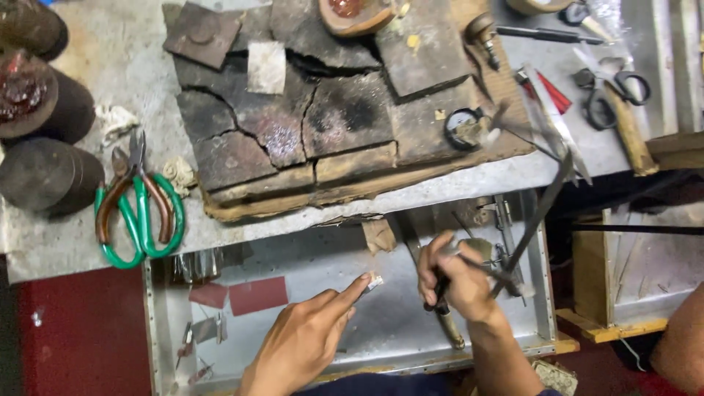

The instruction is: The person uses a hand file to smooth the edges of a small metal piece held with pliers. The person repeatedly files the same edge while adjusting the grip and angle of the piece.

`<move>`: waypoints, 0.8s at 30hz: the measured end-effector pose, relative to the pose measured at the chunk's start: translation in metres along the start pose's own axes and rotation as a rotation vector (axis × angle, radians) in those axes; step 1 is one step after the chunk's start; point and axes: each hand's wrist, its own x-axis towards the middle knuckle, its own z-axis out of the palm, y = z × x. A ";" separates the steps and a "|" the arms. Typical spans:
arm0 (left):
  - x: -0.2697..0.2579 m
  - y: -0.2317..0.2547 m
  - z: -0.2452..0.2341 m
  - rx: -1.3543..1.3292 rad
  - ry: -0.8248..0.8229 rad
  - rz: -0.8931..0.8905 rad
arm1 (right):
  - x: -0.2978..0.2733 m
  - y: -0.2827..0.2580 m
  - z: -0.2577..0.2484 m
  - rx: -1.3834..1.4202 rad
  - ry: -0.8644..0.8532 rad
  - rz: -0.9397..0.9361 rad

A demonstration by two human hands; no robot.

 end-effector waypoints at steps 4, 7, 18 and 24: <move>0.002 -0.002 0.007 0.045 0.009 0.023 | 0.020 -0.034 -0.004 -0.026 0.209 -0.001; 0.001 -0.006 0.010 0.024 0.027 0.025 | 0.029 -0.039 -0.005 -0.087 0.359 0.118; 0.000 -0.013 0.013 0.029 0.108 0.015 | 0.035 -0.035 0.003 -0.080 0.312 0.246; 0.002 -0.017 0.017 0.025 0.104 0.024 | 0.035 -0.034 0.000 -0.045 0.305 0.276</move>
